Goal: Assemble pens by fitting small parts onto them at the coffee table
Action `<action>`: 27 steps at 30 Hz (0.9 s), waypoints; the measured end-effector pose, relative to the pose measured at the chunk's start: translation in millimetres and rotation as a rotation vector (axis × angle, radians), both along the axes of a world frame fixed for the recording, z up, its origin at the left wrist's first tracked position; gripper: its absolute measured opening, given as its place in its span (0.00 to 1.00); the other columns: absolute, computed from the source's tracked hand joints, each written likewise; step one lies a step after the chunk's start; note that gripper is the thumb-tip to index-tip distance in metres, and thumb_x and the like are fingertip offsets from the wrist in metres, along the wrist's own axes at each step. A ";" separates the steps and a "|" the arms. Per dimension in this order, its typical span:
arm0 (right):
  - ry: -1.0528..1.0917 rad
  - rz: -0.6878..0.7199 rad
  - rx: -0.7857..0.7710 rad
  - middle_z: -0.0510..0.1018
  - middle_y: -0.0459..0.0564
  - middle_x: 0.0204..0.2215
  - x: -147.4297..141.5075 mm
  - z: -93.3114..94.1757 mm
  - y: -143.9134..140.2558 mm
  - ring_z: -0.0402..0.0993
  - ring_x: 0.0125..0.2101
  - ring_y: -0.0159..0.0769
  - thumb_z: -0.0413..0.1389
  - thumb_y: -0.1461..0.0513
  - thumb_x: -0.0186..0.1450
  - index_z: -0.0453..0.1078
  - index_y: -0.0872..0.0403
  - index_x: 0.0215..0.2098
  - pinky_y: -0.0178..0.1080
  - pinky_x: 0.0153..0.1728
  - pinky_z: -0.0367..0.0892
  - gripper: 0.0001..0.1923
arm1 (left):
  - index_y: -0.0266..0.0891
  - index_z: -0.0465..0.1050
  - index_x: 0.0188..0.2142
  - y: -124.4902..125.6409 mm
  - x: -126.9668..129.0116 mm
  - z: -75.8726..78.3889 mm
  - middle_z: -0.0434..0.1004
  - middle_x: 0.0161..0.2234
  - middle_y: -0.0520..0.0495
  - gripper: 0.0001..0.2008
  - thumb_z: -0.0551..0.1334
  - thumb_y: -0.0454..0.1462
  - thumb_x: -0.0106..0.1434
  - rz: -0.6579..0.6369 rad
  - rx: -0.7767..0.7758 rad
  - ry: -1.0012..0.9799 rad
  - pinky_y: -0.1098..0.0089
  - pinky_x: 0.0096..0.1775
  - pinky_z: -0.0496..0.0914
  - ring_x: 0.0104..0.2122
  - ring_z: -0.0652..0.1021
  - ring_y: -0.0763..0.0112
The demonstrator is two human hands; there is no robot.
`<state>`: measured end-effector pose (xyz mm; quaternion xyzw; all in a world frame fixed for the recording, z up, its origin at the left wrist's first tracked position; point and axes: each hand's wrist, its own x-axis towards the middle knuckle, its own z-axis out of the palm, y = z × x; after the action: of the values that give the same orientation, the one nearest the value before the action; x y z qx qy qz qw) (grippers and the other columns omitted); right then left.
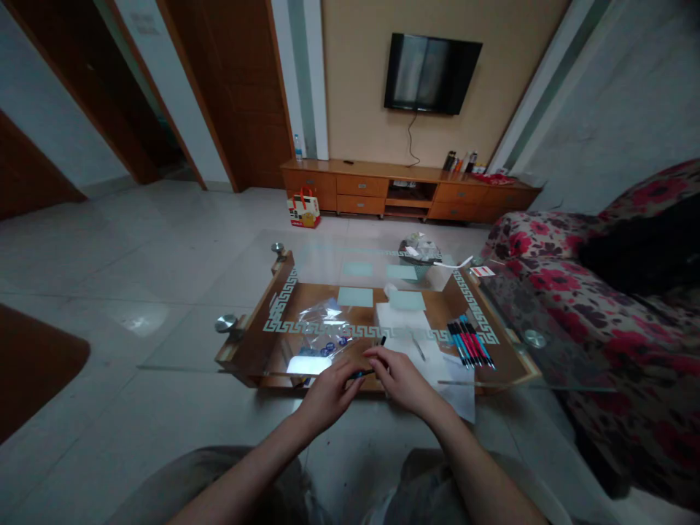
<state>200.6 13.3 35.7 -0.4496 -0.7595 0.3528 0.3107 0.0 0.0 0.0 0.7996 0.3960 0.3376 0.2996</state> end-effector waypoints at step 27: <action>-0.049 0.029 -0.013 0.77 0.50 0.48 1.3 -3.4 -3.3 0.73 0.48 0.39 0.47 0.65 0.70 0.69 0.49 0.54 0.41 0.50 0.66 0.17 | 0.41 0.73 0.46 -0.8 0.9 0.8 0.76 0.39 0.45 0.11 0.54 0.36 0.69 -0.039 0.000 0.051 0.68 0.42 0.68 0.39 0.75 0.67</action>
<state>201.9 10.0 32.3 -0.4488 -0.7711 0.3511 0.2841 0.9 -0.8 0.8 0.8154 0.3881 0.3113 0.2959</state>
